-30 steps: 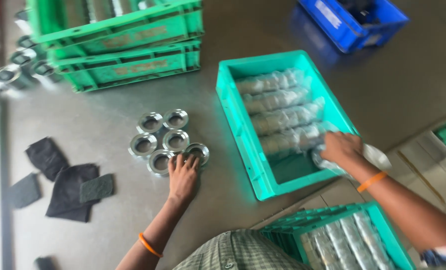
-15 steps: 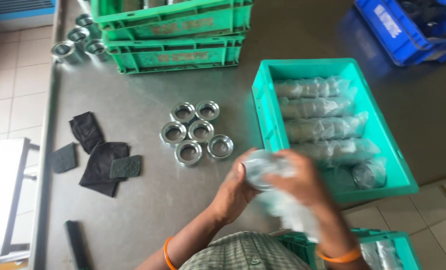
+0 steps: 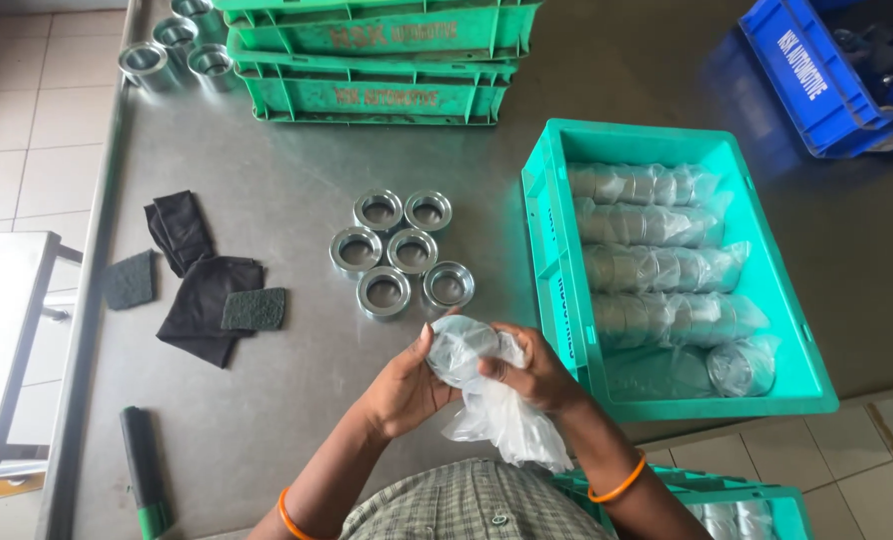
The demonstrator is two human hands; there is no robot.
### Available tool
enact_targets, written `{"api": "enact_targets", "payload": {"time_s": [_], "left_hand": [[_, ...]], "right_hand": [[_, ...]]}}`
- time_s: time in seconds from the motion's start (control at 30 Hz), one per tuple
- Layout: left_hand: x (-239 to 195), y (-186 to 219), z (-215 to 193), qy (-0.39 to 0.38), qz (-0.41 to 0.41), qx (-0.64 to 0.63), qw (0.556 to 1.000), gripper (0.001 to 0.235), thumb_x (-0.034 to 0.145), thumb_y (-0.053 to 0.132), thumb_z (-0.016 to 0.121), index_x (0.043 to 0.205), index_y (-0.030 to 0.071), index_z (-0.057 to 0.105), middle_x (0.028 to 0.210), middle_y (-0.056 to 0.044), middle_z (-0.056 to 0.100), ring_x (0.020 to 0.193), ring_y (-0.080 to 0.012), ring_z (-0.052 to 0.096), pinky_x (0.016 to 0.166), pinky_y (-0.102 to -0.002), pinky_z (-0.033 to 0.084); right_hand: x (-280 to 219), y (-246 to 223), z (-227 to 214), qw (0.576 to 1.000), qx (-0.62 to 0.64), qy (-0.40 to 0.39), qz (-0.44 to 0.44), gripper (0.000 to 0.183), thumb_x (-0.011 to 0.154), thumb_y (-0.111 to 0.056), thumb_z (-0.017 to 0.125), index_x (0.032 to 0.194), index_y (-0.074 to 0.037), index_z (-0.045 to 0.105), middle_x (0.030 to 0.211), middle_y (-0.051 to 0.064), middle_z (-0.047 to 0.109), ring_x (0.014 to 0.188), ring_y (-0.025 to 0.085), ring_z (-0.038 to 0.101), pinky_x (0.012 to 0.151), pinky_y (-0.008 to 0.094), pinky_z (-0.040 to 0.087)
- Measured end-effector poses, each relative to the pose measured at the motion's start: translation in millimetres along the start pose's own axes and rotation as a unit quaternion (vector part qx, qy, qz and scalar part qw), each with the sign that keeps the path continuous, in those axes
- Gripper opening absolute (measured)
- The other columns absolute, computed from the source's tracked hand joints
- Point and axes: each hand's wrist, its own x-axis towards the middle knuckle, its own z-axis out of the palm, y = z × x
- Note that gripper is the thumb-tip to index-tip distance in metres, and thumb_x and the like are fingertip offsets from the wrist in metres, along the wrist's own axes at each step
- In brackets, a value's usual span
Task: The person wraps metal rings in small plastic bags and places the wrapped rings into a blue plastic crate on a metal table.
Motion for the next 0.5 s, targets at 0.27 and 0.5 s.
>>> {"api": "enact_targets", "payload": {"time_s": [0.27, 0.5], "left_hand": [[32.6, -42.7, -34.3, -0.002, 0.012, -0.148, 0.989, 0.067, 0.097, 0.067, 0.051, 0.13, 0.009, 0.061, 0.12, -0.014, 0.07, 0.112, -0.0298, 0.067, 0.097, -0.046, 0.054], [23.2, -48.0, -15.3, -0.032, 0.05, -0.167, 0.984, 0.071, 0.091, 0.074, 0.051, 0.124, 0.012, 0.06, 0.109, -0.011, 0.072, 0.105, -0.0279, 0.069, 0.093, -0.046, 0.056]], "right_hand": [[-7.2, -15.4, 47.3, 0.98, -0.167, 0.084, -0.072, 0.038, 0.085, -0.019, 0.084, 0.106, -0.003, 0.058, 0.092, 0.002, 0.066, 0.088, 0.011, 0.062, 0.076, 0.029, 0.052], [-36.4, -48.6, 71.8, 0.845, -0.441, 0.287, -0.09, 0.025, 0.084, -0.01, 0.077, 0.09, -0.002, 0.054, 0.08, 0.018, 0.063, 0.079, 0.04, 0.066, 0.066, 0.042, 0.05]]}}
